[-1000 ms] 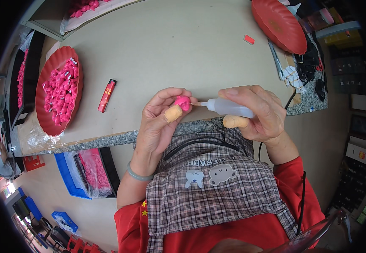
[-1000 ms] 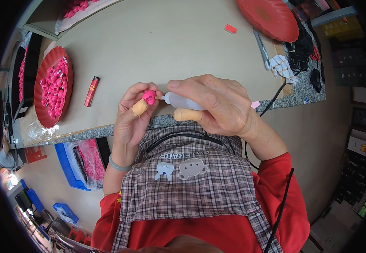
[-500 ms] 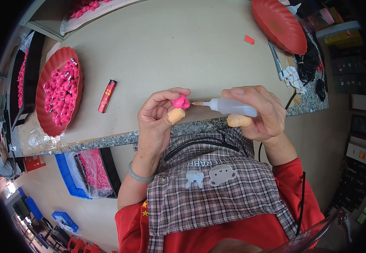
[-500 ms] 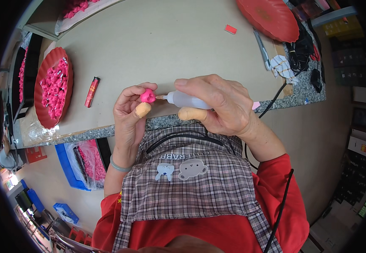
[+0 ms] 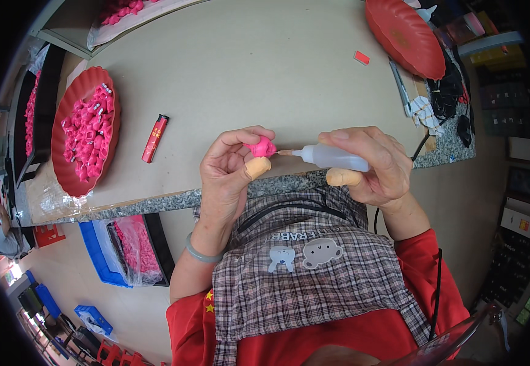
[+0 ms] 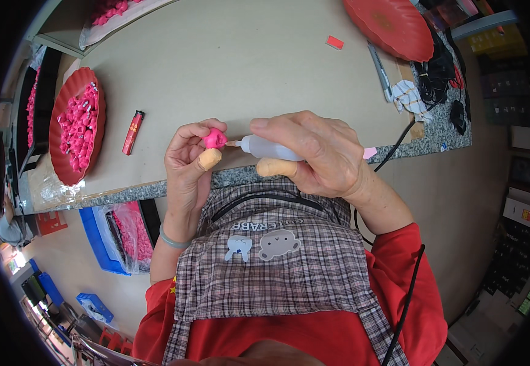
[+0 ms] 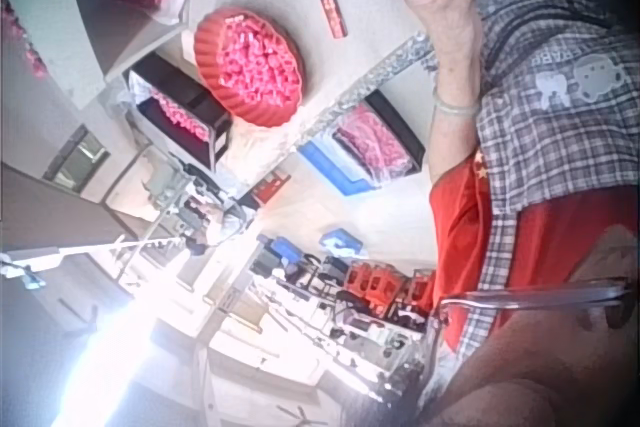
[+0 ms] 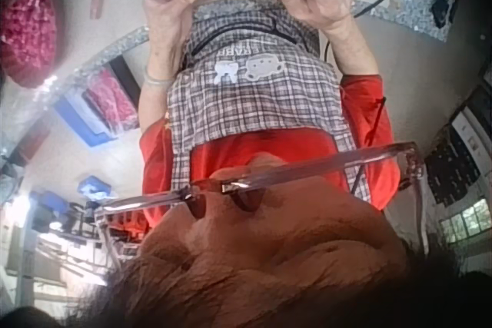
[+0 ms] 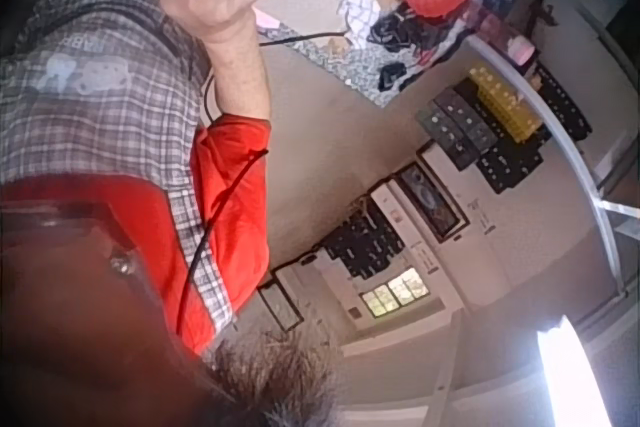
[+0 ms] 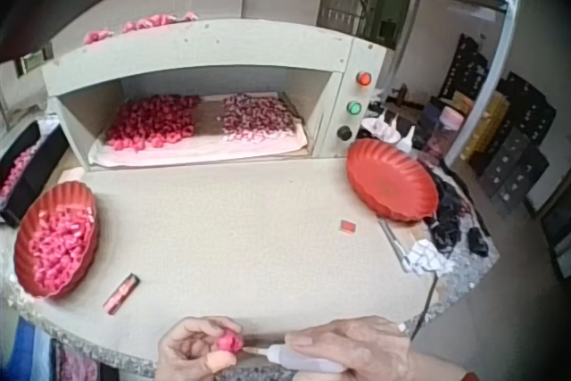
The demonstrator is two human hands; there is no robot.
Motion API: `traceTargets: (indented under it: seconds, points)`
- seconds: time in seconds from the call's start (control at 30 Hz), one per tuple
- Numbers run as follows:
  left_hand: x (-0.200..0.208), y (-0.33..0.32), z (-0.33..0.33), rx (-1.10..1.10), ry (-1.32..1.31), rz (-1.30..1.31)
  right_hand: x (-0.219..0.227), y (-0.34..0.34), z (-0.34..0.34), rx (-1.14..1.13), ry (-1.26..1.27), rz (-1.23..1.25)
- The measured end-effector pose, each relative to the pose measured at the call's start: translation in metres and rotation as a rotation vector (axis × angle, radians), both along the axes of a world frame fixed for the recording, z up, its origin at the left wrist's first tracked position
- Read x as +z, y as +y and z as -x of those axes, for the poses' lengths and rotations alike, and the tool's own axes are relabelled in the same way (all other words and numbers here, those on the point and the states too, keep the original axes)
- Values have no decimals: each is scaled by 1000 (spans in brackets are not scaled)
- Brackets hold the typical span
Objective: The person assembles small figurines by retrieving parts from a tray, applying adhesive using a glue bottle, attaching the components together by hand, and placing the finished pieces into a plate.
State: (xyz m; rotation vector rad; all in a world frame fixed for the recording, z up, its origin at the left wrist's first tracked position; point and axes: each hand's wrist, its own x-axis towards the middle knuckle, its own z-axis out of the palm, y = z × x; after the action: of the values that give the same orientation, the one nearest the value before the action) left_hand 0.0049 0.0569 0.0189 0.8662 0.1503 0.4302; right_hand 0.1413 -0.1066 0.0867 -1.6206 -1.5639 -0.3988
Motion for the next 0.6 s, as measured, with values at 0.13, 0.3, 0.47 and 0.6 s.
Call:
traceTargets:
  seconds: [0.13, 0.3, 0.47, 0.6]
  points:
    - [0, -1, 1, -3, 7, 9, 2, -1, 1, -11, -5, 4]
    - [0, -3, -1, 16, 15, 37, -1, 0, 2, -26, -9, -9]
    - [0, -2, 0, 15, 26, 48, -3, 0, 3, -22, -4, -12]
    - [0, -2, 0, 16, 35, 41, -2, 2, 3, -30, -5, -13]
